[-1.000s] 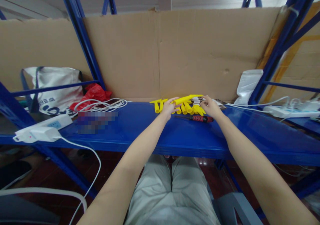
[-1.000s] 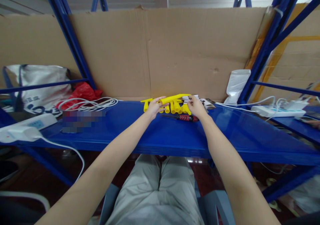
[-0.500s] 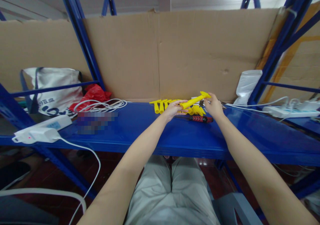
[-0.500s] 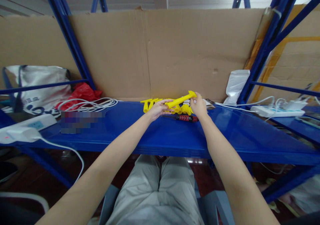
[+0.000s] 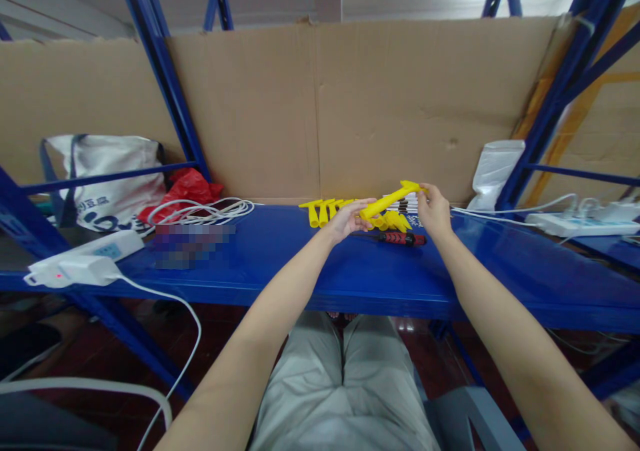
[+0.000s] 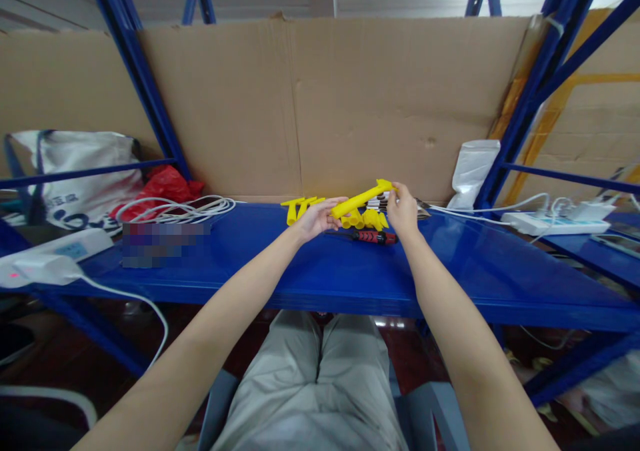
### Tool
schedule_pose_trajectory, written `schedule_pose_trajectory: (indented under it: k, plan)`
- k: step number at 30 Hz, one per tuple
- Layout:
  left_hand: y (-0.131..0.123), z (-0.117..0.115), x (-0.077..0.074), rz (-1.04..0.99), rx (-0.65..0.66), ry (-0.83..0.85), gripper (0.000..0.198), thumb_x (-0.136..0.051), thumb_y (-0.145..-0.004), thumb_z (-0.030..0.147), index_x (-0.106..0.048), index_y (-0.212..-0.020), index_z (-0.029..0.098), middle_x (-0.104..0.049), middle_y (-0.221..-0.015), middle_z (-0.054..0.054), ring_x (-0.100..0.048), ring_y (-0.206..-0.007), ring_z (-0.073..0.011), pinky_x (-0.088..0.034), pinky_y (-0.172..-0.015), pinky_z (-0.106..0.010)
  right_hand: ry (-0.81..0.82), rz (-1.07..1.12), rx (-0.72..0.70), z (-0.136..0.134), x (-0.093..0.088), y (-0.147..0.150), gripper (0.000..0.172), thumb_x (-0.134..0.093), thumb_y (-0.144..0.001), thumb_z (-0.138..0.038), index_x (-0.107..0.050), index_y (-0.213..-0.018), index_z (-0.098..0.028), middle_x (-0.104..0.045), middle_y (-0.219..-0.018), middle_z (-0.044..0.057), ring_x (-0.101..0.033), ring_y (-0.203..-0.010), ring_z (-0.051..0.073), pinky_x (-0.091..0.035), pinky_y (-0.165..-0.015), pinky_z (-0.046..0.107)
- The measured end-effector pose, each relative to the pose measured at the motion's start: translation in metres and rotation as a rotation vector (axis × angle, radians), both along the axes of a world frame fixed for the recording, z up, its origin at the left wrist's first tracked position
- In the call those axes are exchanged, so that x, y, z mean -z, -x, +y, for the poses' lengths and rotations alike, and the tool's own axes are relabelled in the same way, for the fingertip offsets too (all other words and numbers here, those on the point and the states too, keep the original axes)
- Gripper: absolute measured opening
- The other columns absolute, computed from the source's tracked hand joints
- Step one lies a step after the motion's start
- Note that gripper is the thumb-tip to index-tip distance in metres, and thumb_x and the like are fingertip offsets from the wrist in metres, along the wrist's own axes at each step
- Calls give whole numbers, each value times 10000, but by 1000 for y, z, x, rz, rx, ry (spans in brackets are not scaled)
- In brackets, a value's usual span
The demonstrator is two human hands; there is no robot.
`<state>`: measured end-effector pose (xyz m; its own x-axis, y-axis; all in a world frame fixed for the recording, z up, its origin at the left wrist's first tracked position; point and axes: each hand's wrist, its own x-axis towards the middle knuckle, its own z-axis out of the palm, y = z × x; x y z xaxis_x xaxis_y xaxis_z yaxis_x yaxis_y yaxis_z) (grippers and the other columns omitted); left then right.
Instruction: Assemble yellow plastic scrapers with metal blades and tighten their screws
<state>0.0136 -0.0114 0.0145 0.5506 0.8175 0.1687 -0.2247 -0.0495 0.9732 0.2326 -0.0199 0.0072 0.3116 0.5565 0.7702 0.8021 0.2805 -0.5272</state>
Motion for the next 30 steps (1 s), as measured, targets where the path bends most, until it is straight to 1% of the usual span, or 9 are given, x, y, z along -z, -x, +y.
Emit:
schedule_pose_trajectory:
  k: [4,6,8,11,14,17,20,25,30]
  plan:
    - [-5,1,7,265,-83,-163,488,-582,-800,142,-513,-1283,157,-681,-810,-42,-532,-455,-50,-460,-497,-194,-12,-59,-53,-2,0,7,364,-384,-863,-272,-607,-1120,-143,-670,-1114,150,-626,-1022,257,-472,-886,405]
    - [-8,1,10,411,-154,-307,437,-606,-788,158,-554,-1222,135,-678,-853,-49,-519,-451,-47,-466,-496,-207,-5,-87,-85,-3,0,13,365,-390,-870,-288,-608,-1125,-145,-674,-1106,148,-630,-1016,257,-476,-881,404]
    - [-10,0,12,549,-232,-465,360,-596,-797,186,-591,-1148,112,-679,-899,-65,-554,-497,-73,-497,-538,-241,-9,-109,-122,-6,0,19,373,-380,-885,-311,-604,-1136,-150,-673,-1112,145,-633,-1014,255,-479,-876,407]
    - [-10,-2,13,720,-373,-712,303,-592,-797,211,-620,-1077,100,-682,-988,-102,-654,-761,-178,-533,-732,-327,-19,-129,-171,-10,0,27,391,-360,-901,-331,-589,-1165,-155,-664,-1134,143,-629,-1027,253,-479,-876,411]
    - [-9,-2,14,811,-461,-883,316,-595,-793,215,-616,-1086,99,-664,-1097,-129,-620,-1021,-249,-483,-901,-375,-1,-118,-199,-12,0,31,428,-354,-905,-337,-541,-1237,-142,-656,-1145,149,-633,-1020,254,-484,-868,408]
    - [-8,0,16,853,-465,-931,346,-572,-811,234,-592,-1134,112,-651,-1142,-130,-602,-1070,-256,-468,-927,-385,29,-88,-191,-12,1,31,484,-365,-899,-352,-479,-1309,-124,-668,-1109,158,-648,-971,261,-492,-845,413]
    - [-7,1,17,882,-464,-946,353,-566,-817,261,-588,-1144,130,-653,-1141,-123,-610,-1050,-255,-476,-909,-389,33,-60,-197,-10,1,31,491,-372,-893,-367,-490,-1299,-118,-674,-1087,161,-646,-972,262,-494,-845,412]
    - [-8,1,17,952,-504,-947,344,-519,-853,283,-592,-1148,121,-655,-1135,-128,-610,-1051,-257,-473,-905,-377,55,-33,-287,-8,2,32,380,-388,-878,-347,-617,-1096,-137,-694,-1017,141,-653,-940,247,-502,-836,407]
    - [-6,2,17,1007,-555,-941,341,-494,-875,274,-579,-1175,134,-640,-1181,-125,-592,-1095,-246,-451,-939,-359,171,-16,-417,-4,5,34,267,-474,-815,-260,-638,-994,-150,-713,-917,106,-671,-829,215,-526,-764,367]
